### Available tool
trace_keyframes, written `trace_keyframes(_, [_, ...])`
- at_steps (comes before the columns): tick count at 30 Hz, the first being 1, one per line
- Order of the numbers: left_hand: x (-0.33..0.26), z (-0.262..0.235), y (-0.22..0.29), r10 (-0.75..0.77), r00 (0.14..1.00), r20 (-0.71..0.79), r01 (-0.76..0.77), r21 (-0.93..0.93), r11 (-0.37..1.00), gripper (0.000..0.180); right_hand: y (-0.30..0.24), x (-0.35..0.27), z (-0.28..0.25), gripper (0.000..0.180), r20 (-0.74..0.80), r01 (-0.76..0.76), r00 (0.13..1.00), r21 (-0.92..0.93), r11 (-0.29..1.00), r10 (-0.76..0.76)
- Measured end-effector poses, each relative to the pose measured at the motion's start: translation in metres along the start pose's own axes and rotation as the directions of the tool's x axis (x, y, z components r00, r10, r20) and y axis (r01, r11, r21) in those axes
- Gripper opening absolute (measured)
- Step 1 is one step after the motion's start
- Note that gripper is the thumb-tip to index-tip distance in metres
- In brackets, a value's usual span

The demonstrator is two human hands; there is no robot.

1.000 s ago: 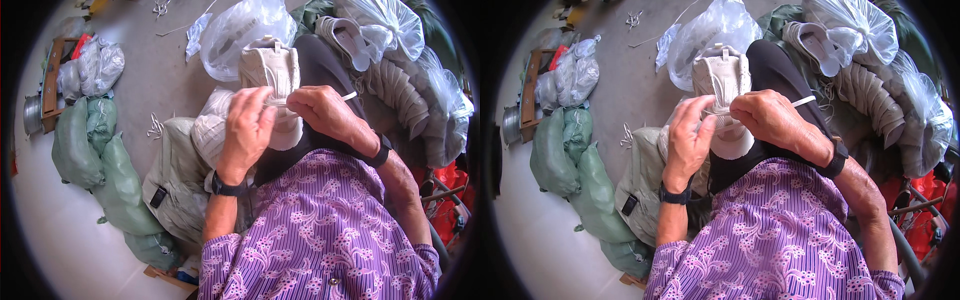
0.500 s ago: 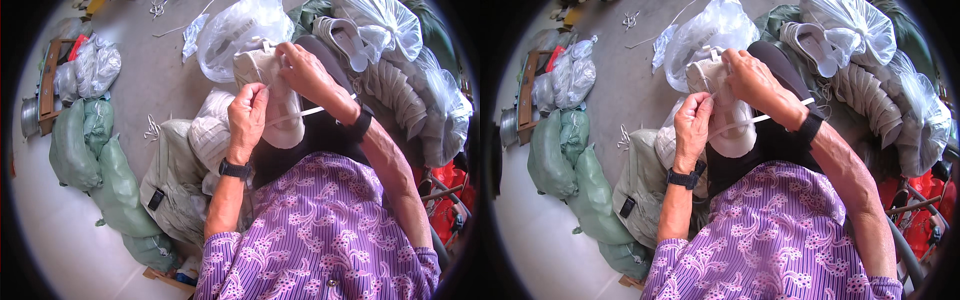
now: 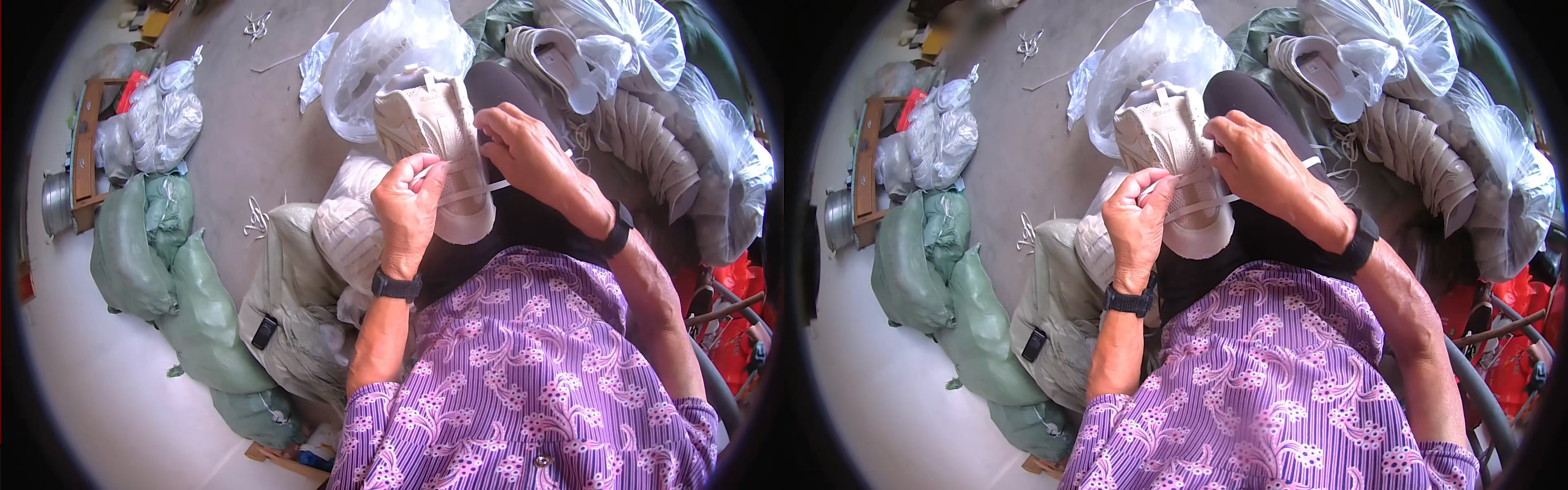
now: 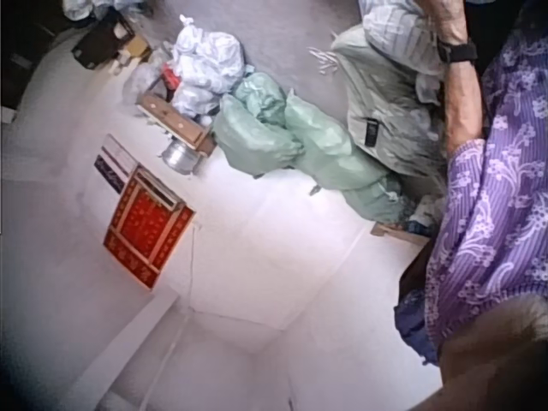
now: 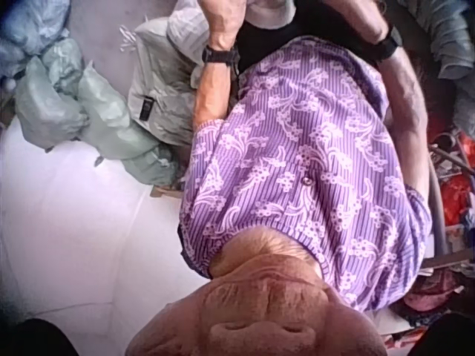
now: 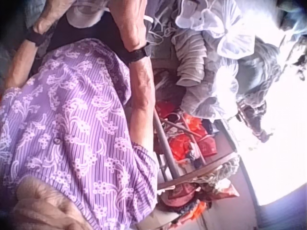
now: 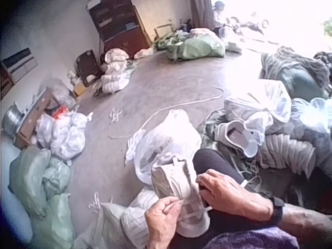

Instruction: The person is threading laces into a white sneaker and kemudian bundling excess laces.

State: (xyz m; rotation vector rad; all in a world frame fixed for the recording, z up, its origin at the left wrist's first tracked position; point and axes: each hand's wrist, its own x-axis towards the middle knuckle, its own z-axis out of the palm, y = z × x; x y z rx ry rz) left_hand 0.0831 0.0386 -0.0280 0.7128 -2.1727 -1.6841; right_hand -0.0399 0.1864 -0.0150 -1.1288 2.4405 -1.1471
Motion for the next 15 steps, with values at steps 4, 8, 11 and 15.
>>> trace_keyframes(4, [0.001,0.001,-0.006,0.087,0.996,-0.028,-0.084,0.104,0.991,0.012,0.000,-0.013,-0.006,0.024,0.017,-0.002,1.000,0.039,0.999,0.001])
trace_keyframes(8, [0.002,0.004,-0.005,0.116,0.992,-0.049,-0.107,0.158,0.982,0.008,0.003,-0.019,-0.007,0.024,0.023,0.019,1.000,0.030,0.999,-0.019])
trace_keyframes(11, [0.003,0.008,-0.006,0.258,0.965,-0.037,-0.236,0.297,0.925,0.008,0.003,-0.019,-0.006,0.025,0.016,0.043,0.999,0.030,0.999,-0.043])
trace_keyframes(15, [0.003,0.015,-0.011,0.453,0.887,-0.090,-0.363,0.469,0.805,0.008,0.007,-0.022,-0.001,0.026,0.024,0.106,0.994,0.025,0.994,-0.107])
